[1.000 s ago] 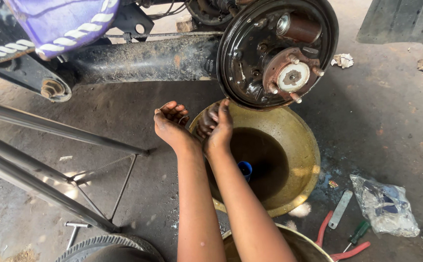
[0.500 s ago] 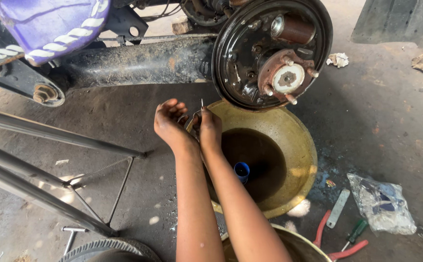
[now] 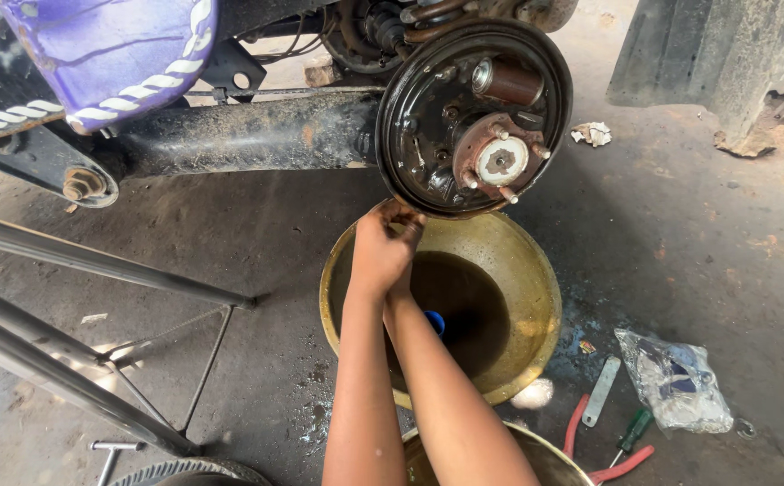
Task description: The person cleans the inside of a motorcycle wheel hub using a blue plastic cup to scoop and pour dark liquid from a basin. They repeatedly dip the cup into the basin and pour the liquid over the wheel components, then use their hands to wipe and scrub the parts.
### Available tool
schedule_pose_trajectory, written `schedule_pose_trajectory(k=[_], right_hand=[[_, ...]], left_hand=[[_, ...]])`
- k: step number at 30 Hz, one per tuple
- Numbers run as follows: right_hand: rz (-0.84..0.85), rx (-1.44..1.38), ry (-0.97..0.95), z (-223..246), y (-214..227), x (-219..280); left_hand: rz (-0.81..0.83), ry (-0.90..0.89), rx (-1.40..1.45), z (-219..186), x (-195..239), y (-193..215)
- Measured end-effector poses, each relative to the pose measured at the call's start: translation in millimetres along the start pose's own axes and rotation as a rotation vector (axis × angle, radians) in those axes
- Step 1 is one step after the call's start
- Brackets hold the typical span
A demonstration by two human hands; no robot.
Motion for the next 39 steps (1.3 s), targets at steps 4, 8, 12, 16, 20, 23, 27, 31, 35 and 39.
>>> schedule_pose_trajectory(k=[4, 8, 12, 16, 20, 23, 27, 31, 35, 39], right_hand=[[-0.051, 0.565, 0.083, -3.9, -8.1, -2.6], [0.133, -0.584, -0.292, 17.0, 15.4, -9.4], [0.056, -1.378, -0.530, 55.4, 60.9, -35.7], [0.047, -1.066, -0.431, 63.3, 75.0, -44.4], [0.376, -0.748, -0.268, 39.6, 63.4, -35.7], [0.160, -1.235, -0.416, 28.4, 75.5, -15.7], [-0.397, -2.091, -0.502, 7.3, 78.2, 21.0], [-0.365, -3.112, 0.193, 8.3, 18.5, 56.9], [-0.229, -3.206, 0.552, 6.4, -54.0, 96.2], [-0.307, -3.310, 0.440, -5.6, -84.3, 96.3]], left_hand=[[-0.085, 0.025, -0.002, -6.8, -0.6, 1.9], [-0.249, -0.001, -0.017, -10.5, 4.8, -7.8], [-0.355, 0.045, 0.042, -6.6, 7.2, -19.5], [-0.363, 0.112, 0.164, 2.0, 5.6, -26.3], [-0.272, -0.028, 0.128, 1.5, 6.1, -24.7], [-0.160, -0.031, 0.139, 14.6, 4.3, -18.7], [-0.004, 0.021, 0.353, 26.8, 1.1, -15.5], [-0.043, 0.106, 0.303, 23.2, 0.8, -12.0], [-0.078, 0.159, 0.221, 18.6, -3.5, -7.1], [-0.014, 0.075, 0.225, 24.0, -1.6, -1.8]])
Point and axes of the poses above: each hand's wrist, its own x-axis away from the middle knuckle, its own y-axis out of the back of the hand, z = x × y, the point moved 4 cm from there along -x, towards the middle knuckle, and after that the axes turned 1 degree about -y, right-handed, at the moved point
